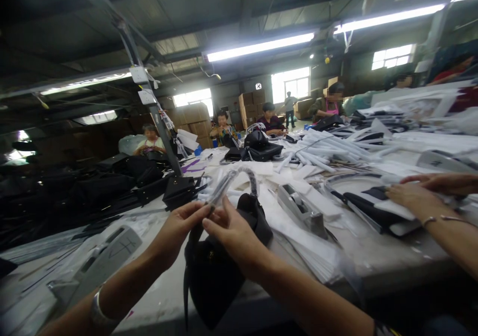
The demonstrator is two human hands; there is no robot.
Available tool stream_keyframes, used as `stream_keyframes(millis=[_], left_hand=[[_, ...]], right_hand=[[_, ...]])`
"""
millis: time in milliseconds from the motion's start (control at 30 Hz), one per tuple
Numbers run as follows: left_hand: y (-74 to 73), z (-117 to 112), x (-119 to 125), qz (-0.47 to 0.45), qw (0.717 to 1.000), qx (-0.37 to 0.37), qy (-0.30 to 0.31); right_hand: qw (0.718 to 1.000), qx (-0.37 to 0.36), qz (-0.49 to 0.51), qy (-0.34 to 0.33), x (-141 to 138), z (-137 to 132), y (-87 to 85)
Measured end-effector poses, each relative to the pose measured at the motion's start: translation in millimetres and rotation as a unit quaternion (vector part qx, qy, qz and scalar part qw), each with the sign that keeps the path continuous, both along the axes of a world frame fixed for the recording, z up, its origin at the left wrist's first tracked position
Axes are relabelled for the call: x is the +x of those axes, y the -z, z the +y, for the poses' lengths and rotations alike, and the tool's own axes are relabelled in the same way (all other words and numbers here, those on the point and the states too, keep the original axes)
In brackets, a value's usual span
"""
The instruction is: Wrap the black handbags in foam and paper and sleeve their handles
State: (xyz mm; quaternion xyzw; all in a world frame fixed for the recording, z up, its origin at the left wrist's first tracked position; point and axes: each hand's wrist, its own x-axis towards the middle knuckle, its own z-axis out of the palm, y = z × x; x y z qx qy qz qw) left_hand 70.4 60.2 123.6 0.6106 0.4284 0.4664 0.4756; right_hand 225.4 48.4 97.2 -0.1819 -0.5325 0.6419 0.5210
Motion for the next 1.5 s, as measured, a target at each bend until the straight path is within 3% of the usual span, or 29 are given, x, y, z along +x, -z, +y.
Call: stream_keyframes(millis=[100,200,433,500,600,733,900,1167,1300,1500], left_hand=[[4.2,3,-1,0.08,0.991,0.092,-0.054],[3.4,5,-7,0.14,0.978,0.145,-0.06],[-16.7,25,-19,0.052,0.996,-0.065,-0.034],[-23.2,32,-14,0.062,0.991,-0.113,0.023],[-30.9,36,-5,0.105,0.983,-0.106,0.108],[-33.8,26,-3,0.138,0.982,-0.069,0.109],[-28.0,6,-15,0.165,0.983,-0.031,0.068],[-10.0,-19,-22,0.129,0.991,-0.008,0.028],[6.1,-28,-29,0.146,0.989,0.011,0.006],[22.9,-31,-48,0.2,0.979,0.025,0.031]], right_hand=[[1.0,-0.01,-0.002,-0.014,-13,0,16.9],[0.999,0.01,-0.032,0.022,-22,4,28.9],[0.997,0.021,-0.051,0.049,-26,6,32.8],[0.998,0.025,-0.047,0.046,-27,6,31.4],[0.997,0.026,-0.047,0.057,-27,6,30.0],[0.988,0.042,-0.088,0.117,-21,7,30.9],[0.971,0.066,-0.146,0.176,-17,1,36.0],[0.947,0.123,-0.27,0.12,-27,-17,47.5],[0.945,0.132,-0.261,0.149,-25,-13,47.5],[0.938,0.172,-0.252,0.164,-23,-10,47.2]])
